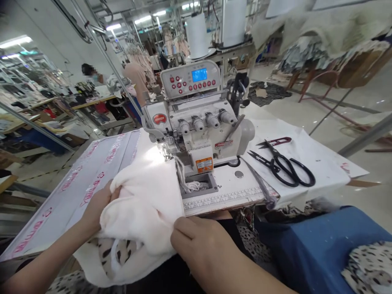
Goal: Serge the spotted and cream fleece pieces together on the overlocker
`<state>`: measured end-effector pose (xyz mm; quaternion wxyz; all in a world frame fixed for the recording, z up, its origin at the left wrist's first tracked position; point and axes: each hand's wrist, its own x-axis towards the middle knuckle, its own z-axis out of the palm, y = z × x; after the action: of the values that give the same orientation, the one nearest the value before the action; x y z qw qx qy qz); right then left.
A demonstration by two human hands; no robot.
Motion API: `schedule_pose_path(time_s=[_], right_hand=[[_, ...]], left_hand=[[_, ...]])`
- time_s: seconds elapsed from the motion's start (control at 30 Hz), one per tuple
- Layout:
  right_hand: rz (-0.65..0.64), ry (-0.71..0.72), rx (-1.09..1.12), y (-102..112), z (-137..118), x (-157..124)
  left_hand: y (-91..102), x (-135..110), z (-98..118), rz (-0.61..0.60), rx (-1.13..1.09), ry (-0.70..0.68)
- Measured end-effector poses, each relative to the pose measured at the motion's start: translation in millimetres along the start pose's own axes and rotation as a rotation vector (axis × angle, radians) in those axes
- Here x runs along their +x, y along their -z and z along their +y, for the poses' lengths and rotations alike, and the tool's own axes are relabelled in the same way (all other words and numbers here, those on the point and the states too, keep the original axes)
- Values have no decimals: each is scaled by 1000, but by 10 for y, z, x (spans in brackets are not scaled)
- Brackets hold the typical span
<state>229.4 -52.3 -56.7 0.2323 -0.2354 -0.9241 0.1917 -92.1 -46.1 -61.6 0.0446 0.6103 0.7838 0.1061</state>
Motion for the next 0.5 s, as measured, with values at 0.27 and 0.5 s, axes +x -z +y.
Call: schedule_pose_path(time_s=[0.27, 0.5], right_hand=[[109, 0, -4, 8, 180, 298], [170, 28, -6, 60, 319, 532]], left_hand=[[274, 186, 97, 57, 121, 30], [444, 414, 113, 113, 151, 8]])
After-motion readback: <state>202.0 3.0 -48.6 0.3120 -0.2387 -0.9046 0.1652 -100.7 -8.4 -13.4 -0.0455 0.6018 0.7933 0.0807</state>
